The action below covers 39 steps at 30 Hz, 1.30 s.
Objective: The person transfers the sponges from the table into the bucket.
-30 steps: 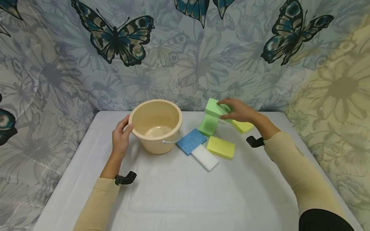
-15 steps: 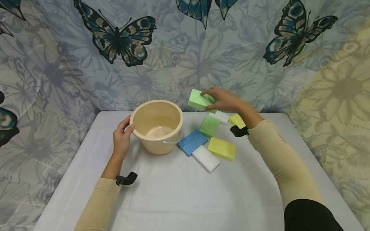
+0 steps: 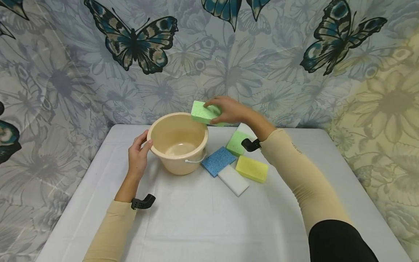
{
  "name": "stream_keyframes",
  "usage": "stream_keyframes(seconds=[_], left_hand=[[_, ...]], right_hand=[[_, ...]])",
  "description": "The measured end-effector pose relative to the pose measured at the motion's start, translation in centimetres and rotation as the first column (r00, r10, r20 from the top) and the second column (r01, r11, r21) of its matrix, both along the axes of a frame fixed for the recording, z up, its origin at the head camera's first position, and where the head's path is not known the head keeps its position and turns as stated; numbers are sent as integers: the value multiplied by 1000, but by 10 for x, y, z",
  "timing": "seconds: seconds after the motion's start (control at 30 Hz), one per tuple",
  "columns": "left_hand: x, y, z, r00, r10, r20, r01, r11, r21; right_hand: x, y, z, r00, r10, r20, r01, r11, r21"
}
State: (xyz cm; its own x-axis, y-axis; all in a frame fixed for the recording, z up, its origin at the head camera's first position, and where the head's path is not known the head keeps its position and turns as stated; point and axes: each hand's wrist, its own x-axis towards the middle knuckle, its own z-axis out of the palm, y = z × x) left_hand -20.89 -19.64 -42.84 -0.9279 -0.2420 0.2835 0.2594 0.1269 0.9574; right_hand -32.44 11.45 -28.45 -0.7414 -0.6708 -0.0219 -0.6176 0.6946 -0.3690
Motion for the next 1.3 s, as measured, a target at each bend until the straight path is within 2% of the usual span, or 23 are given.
stream_keyframes(seconds=[0.23,0.37,0.67,0.83,1.07,1.3], left_hand=[[0,0,3,1000,-6,-10,6,1000,3],[-1,0,3,1000,-6,-18,6,1000,1],[-2,2,4,1000,7,-17,-7,1000,-2],[-2,2,4,1000,6,-8,-6,1000,7],[-2,2,1,1000,8,2,-8,1000,24],[-2,2,-1,1000,17,-8,-17,1000,7]], right_hand=[[4,-27,12,999,35,7,-35,999,26],[6,-44,11,997,75,5,-75,996,54],[12,-71,-4,986,157,47,-160,986,56],[12,-82,-15,983,162,85,-168,983,68],[11,-95,-33,980,173,99,-183,978,96],[10,-106,-46,972,190,136,-205,973,105]])
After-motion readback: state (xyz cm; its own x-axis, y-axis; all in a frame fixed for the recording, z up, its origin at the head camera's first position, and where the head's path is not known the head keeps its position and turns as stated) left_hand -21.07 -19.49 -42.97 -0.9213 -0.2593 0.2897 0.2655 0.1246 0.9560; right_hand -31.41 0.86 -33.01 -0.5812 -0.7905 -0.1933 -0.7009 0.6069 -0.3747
